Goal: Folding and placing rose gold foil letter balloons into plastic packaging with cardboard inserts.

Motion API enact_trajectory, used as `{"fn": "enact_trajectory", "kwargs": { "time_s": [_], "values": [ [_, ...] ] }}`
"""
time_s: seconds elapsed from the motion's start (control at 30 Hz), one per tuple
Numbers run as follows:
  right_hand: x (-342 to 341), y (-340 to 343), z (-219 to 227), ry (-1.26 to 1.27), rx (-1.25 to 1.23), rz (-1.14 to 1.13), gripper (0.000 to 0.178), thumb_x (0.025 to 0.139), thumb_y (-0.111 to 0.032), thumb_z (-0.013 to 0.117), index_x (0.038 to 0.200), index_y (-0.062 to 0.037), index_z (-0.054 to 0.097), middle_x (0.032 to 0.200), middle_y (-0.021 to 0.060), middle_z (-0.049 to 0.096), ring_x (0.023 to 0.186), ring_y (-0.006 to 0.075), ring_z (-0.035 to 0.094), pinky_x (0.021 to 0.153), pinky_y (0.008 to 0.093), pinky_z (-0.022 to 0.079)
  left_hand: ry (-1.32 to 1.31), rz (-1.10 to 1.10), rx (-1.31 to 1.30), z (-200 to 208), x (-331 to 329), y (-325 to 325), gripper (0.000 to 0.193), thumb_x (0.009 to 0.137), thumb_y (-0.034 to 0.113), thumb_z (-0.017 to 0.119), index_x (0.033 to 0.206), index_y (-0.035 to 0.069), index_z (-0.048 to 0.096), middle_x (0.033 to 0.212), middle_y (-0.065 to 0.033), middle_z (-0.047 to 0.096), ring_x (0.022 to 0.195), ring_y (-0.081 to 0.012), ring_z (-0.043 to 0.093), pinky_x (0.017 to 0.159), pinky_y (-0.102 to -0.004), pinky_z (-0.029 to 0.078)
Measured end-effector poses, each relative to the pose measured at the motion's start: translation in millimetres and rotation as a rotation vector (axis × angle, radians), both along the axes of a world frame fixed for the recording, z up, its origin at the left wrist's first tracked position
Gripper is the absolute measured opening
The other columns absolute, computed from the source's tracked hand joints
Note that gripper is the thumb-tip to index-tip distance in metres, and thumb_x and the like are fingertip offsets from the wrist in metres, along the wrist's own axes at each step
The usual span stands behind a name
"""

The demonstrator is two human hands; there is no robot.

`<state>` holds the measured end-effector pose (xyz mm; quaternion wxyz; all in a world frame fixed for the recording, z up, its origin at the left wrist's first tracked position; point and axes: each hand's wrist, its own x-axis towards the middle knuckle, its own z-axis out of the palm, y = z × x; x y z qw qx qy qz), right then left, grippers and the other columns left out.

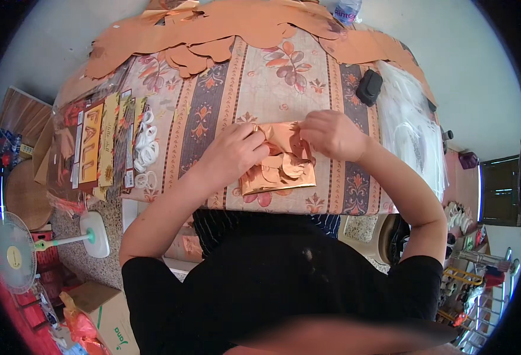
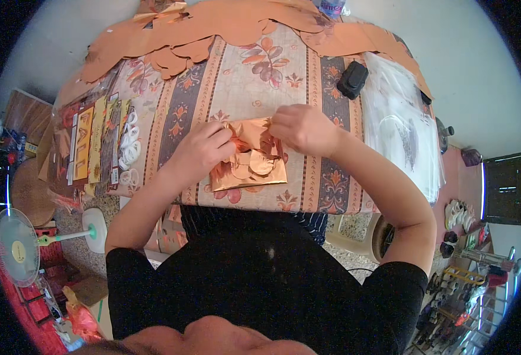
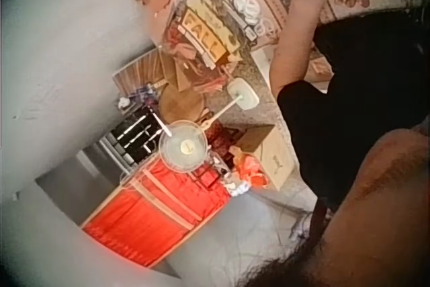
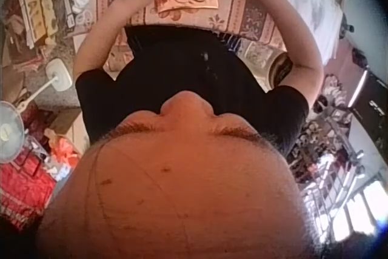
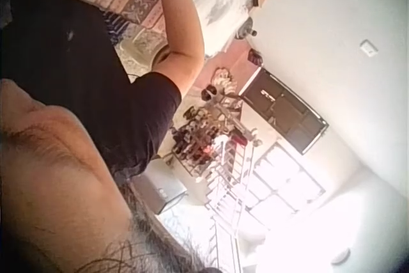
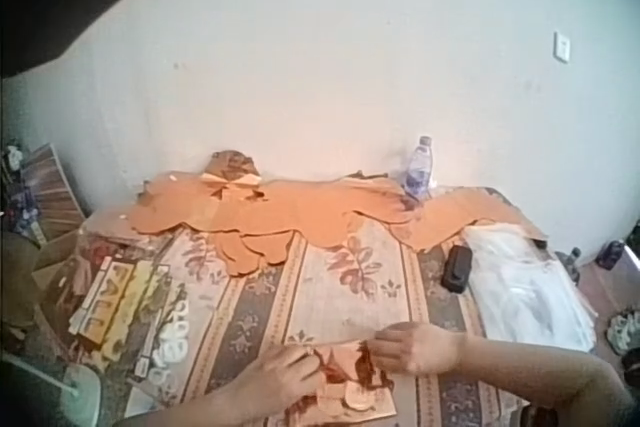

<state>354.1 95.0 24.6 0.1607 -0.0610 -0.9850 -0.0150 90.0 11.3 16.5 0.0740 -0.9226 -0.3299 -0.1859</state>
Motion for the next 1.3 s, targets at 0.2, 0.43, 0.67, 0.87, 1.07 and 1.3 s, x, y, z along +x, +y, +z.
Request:
{"fn": "enact_trajectory", "kwargs": {
  "time_s": [0.2,0.43,0.67,0.87,1.07,1.3],
  "values": [
    [-41.3,-16.7,-10.1,0.286,-0.342,-0.398,0.027,0.077,-0.002,0.062,0.104,0.002,0.06,0.112,0.0182,0.058,0.105,0.0347,0.056,0.091,0.0405,0.047,0.023,-0.041,0.013,-0.1,1.0,2.1,0.005,0.074,0.013,0.059,0.077,0.01,0.056,0.092,-0.0035,0.055,0.093,-0.0201,0.053,0.084,-0.0323,0.048],
    [-55.3,-58.1,-30.9,0.002,-0.267,-0.556,0.059,0.095,-0.025,0.048,0.142,0.0065,0.03,0.149,0.0221,0.031,0.142,0.0355,0.024,0.117,0.045,0.017,-0.034,-0.011,0.039,-1.7,1.3,1.0,0.007,0.073,0.013,0.059,0.076,0.009,0.054,0.091,-0.0053,0.054,0.092,-0.0207,0.054,0.082,-0.0326,0.048],
    [-55.1,-60.0,-33.2,0.007,-0.214,-0.544,0.058,0.097,-0.027,0.045,0.143,0.0058,0.031,0.15,0.0218,0.03,0.143,0.0336,0.022,0.117,0.0438,0.015,-0.146,-0.001,-0.188,-1.6,-7.0,-7.0,0.014,0.071,0.008,0.062,0.082,0.004,0.055,0.095,-0.0084,0.056,0.093,-0.0241,0.055,0.084,-0.0351,0.048],
    [-47.7,-58.0,-28.6,0.015,-0.285,-0.505,0.058,0.097,-0.028,0.043,0.143,0.006,0.03,0.15,0.0217,0.03,0.144,0.033,0.021,0.118,0.043,0.014,-0.299,0.047,-0.064,-9.6,-4.0,-25.6,0.025,0.067,0.005,0.065,0.091,-0.002,0.061,0.097,-0.0102,0.059,0.097,-0.0255,0.056,0.087,-0.0351,0.048],
    [-35.8,-68.9,-18.0,-0.109,-0.199,-0.505,0.06,0.098,-0.03,0.043,0.144,0.0059,0.028,0.151,0.0217,0.028,0.144,0.0321,0.021,0.118,0.0427,0.015,-0.235,0.034,0.016,-11.4,-4.8,-28.8,0.02,0.069,0.005,0.063,0.087,-0.003,0.062,0.093,-0.0096,0.059,0.093,-0.0232,0.057,0.081,-0.0315,0.05],
    [-35.6,-51.6,18.0,-0.088,-0.515,-0.576,0.057,0.099,-0.028,0.043,0.143,0.0046,0.03,0.151,0.0231,0.026,0.143,0.031,0.022,0.118,0.043,0.015,-0.228,0.036,0.023,-12.3,-5.5,-29.8,0.018,0.07,0.006,0.061,0.086,-0.002,0.061,0.091,-0.0091,0.059,0.092,-0.0231,0.057,0.081,-0.0319,0.051]
  ]
}}
